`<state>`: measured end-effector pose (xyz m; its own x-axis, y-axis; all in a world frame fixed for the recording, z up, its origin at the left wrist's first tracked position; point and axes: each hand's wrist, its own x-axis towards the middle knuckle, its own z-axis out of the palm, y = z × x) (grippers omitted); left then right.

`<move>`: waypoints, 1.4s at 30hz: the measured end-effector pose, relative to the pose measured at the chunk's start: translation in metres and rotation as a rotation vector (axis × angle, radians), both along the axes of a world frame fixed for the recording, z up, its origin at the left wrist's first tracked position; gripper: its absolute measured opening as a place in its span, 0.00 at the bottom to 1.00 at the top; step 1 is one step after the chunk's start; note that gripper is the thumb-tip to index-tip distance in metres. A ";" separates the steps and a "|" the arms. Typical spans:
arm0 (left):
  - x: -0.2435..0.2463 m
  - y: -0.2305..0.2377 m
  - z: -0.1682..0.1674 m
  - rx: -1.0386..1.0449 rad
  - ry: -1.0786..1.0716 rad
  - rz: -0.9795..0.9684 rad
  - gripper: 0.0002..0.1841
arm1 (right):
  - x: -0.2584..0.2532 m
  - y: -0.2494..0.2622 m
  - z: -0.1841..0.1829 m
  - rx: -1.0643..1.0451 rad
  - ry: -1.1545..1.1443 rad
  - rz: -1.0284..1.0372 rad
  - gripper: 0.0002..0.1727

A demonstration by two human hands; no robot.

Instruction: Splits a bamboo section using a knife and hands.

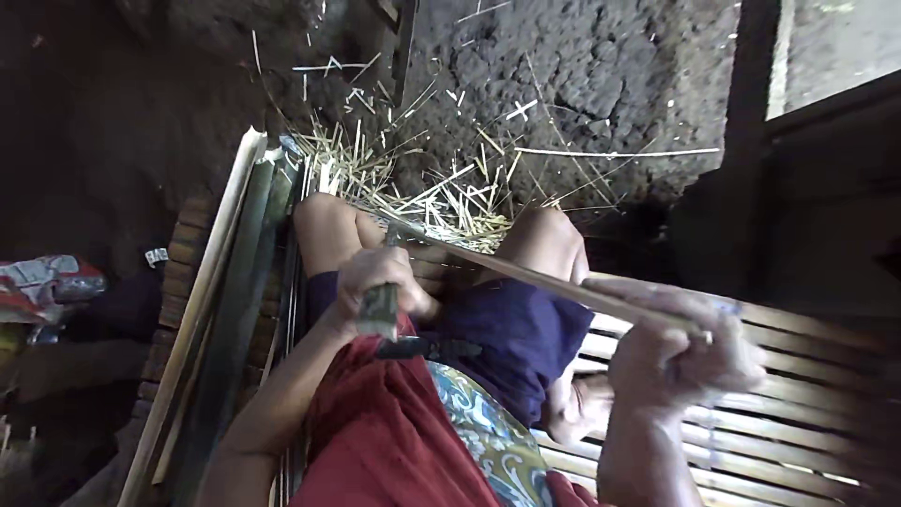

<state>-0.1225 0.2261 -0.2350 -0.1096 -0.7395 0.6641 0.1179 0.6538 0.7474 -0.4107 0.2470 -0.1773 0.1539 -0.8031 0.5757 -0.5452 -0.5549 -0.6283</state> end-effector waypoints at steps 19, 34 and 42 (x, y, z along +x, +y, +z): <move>0.021 -0.132 0.032 -0.087 0.029 0.375 0.17 | -0.031 -0.083 0.034 -0.035 0.095 -0.157 0.21; -0.086 -0.021 0.005 -0.038 -0.262 -0.310 0.36 | 0.021 0.018 0.021 0.150 -0.158 0.152 0.21; -0.105 0.011 -0.010 -0.259 -0.125 -0.198 0.21 | 0.016 0.048 0.025 0.118 -0.074 0.362 0.19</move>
